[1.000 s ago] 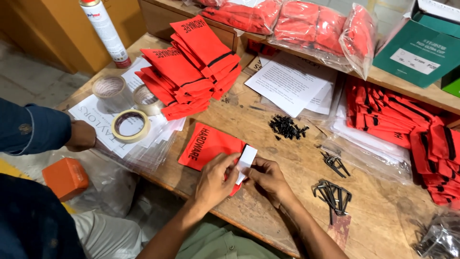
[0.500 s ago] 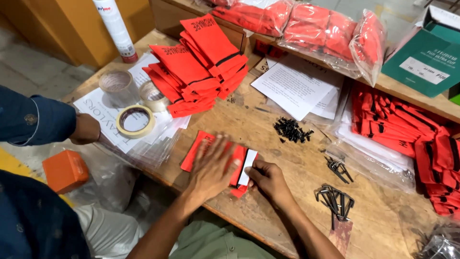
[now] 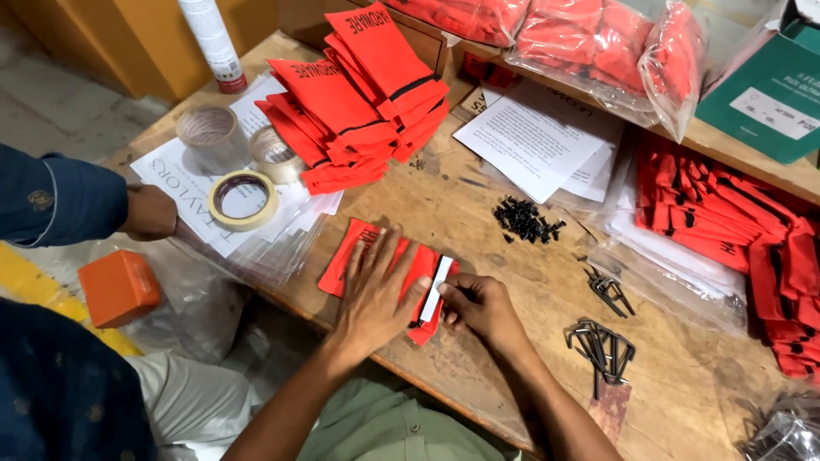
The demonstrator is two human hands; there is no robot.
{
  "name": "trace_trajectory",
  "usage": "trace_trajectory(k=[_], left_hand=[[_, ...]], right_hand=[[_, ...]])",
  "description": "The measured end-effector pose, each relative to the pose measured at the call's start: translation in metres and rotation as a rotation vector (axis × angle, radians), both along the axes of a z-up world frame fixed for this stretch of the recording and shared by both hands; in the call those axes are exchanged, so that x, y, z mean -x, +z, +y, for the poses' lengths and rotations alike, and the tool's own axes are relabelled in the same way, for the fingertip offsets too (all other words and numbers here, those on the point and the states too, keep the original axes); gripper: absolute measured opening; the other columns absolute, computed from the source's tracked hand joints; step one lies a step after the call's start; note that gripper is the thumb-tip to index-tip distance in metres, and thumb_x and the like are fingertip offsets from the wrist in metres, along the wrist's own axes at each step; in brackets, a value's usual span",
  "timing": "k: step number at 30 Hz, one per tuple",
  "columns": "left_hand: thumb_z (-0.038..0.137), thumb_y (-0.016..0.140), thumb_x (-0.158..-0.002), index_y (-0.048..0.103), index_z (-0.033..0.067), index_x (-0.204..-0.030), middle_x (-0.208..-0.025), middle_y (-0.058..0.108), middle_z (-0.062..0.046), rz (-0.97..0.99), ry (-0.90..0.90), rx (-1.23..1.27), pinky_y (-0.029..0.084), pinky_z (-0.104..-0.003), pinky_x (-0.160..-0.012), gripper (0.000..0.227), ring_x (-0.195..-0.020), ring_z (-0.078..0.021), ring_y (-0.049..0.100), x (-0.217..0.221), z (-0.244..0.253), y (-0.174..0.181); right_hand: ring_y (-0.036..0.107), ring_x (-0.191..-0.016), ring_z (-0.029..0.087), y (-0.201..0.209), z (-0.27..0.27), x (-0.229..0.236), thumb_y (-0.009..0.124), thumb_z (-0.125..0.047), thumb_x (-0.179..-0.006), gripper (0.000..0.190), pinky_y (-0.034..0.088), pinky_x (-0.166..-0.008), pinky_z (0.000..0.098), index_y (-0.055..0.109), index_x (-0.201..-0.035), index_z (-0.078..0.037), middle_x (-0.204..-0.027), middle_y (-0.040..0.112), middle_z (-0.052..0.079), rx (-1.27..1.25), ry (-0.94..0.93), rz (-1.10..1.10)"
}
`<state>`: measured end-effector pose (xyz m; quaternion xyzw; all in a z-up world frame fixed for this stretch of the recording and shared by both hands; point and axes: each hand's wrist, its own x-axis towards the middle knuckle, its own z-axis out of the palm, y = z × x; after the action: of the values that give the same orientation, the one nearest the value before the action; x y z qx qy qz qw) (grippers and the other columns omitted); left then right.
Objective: The person puts a piece of paper into a small red bag, adds metal hardware pieces, and seals the bag with adhesive tape.
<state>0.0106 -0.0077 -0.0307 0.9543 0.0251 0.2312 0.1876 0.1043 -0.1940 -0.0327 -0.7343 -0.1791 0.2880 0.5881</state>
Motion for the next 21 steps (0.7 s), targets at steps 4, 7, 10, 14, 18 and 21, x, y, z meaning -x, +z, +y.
trace_trajectory(k=[4,7,10,14,18,21], left_hand=[[0.034,0.077,-0.083,0.059,0.0006,-0.13,-0.13,0.056,-0.022,-0.02,-0.099,0.231,0.042,-0.053,-0.104,0.06,-0.12,-0.0425,0.051,0.003,-0.016,0.025],[0.025,0.076,-0.084,0.065,0.002,-0.125,-0.12,0.06,-0.018,-0.015,-0.095,0.316,0.045,-0.05,-0.1,0.049,-0.112,-0.039,0.055,0.004,-0.014,0.021],[0.021,0.075,-0.082,0.067,0.0022,-0.121,-0.118,0.061,-0.016,-0.023,-0.092,0.365,0.046,-0.049,-0.098,0.044,-0.111,-0.0373,0.054,0.005,-0.012,0.018],[0.019,0.075,-0.082,0.068,0.003,-0.12,-0.121,0.061,-0.017,-0.081,-0.096,0.329,0.045,-0.049,-0.1,0.042,-0.114,-0.0381,0.052,0.006,-0.011,0.015],[0.017,0.073,-0.082,0.067,0.0018,-0.123,-0.13,0.059,-0.019,-0.136,-0.09,0.315,0.041,-0.051,-0.107,0.044,-0.124,-0.0391,0.051,0.005,-0.01,0.012],[0.018,0.072,-0.083,0.064,0.0005,-0.127,-0.139,0.056,-0.02,-0.129,-0.084,0.276,0.038,-0.051,-0.113,0.048,-0.134,-0.0404,0.048,0.003,-0.01,0.003]], right_hand=[[0.062,-0.054,0.009,0.008,0.003,0.009,0.067,-0.017,-0.097,0.022,0.051,-0.048,0.0255,0.078,-0.095,0.002,-0.065,0.068,0.007,0.088,-0.037,-0.116],[0.062,-0.053,0.009,0.016,0.006,0.015,0.071,-0.017,-0.095,0.022,0.051,-0.048,0.0259,0.077,-0.096,0.003,-0.067,0.068,0.006,0.087,-0.019,-0.251],[0.063,-0.054,0.01,0.038,0.008,0.021,0.072,-0.017,-0.092,0.023,0.052,-0.048,0.0265,0.073,-0.106,0.002,-0.072,0.068,0.004,0.086,0.026,-0.359],[0.063,-0.054,0.012,0.036,0.013,0.022,0.073,-0.017,-0.091,0.026,0.052,-0.048,0.0291,0.072,-0.11,0.0,-0.069,0.068,0.007,0.127,0.003,-0.335],[0.064,-0.054,0.018,0.024,0.014,0.021,0.077,-0.019,-0.088,0.023,0.053,-0.054,0.0342,0.07,-0.096,0.001,-0.068,0.068,0.012,0.182,-0.055,-0.505],[0.064,-0.055,0.021,0.013,0.013,0.017,0.08,-0.018,-0.086,0.024,0.053,-0.055,0.0367,0.067,-0.089,0.002,-0.069,0.067,0.015,0.183,-0.062,-0.64]])
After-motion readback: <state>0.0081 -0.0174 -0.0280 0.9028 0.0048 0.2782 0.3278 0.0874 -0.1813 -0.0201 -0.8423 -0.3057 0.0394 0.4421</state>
